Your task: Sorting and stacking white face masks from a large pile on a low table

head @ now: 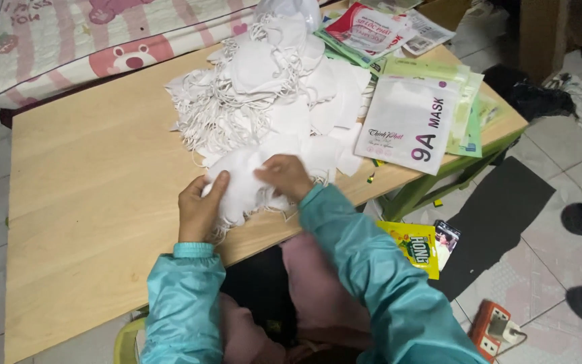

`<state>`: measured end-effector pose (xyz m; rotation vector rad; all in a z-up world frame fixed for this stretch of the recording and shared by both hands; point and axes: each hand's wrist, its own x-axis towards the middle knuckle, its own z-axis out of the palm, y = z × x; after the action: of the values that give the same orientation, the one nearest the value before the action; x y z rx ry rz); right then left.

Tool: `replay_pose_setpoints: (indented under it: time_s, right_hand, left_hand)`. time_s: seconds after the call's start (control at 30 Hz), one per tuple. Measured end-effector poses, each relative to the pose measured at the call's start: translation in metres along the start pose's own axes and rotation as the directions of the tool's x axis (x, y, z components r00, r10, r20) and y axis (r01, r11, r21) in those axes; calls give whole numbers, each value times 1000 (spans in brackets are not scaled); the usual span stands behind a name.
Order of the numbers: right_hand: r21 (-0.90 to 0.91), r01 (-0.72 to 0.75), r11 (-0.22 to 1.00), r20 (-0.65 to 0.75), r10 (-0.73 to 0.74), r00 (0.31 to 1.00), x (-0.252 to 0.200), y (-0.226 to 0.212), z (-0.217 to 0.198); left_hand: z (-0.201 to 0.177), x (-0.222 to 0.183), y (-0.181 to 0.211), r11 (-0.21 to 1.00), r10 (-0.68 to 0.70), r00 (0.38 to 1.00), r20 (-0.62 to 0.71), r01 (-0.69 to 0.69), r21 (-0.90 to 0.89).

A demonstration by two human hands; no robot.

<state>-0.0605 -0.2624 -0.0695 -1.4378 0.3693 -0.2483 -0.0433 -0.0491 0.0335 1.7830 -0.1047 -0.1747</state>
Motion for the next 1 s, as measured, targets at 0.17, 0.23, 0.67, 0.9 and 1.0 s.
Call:
replay_pose_setpoints:
  time_s: [0.17,0.23,0.67,0.9,1.0]
  right_hand:
    - [-493,174,853,2,-198,980,-26,-28,1]
    - [-752,192,631,-12,-304,953,-40,-46,-9]
    - [-898,212,385,-54,-575,816,-32,-9,-19]
    - [-266,496,826,-478,-560,676,-58,-59,-19]
    - [-147,556,818,-392,-564,726,-53,-47,-2]
  left_hand:
    - [-6,23,-28,993,42,987,-158,-24,117]
    - [-14,19,-33,991,40,979,-198,-13,131]
    - [-41,44,-16,882,180,974,137,-222,416]
    - [-35,24,-16,863,416,899,133,-437,253]
    - [-22,13,-27,741,601,789,127,-610,282]
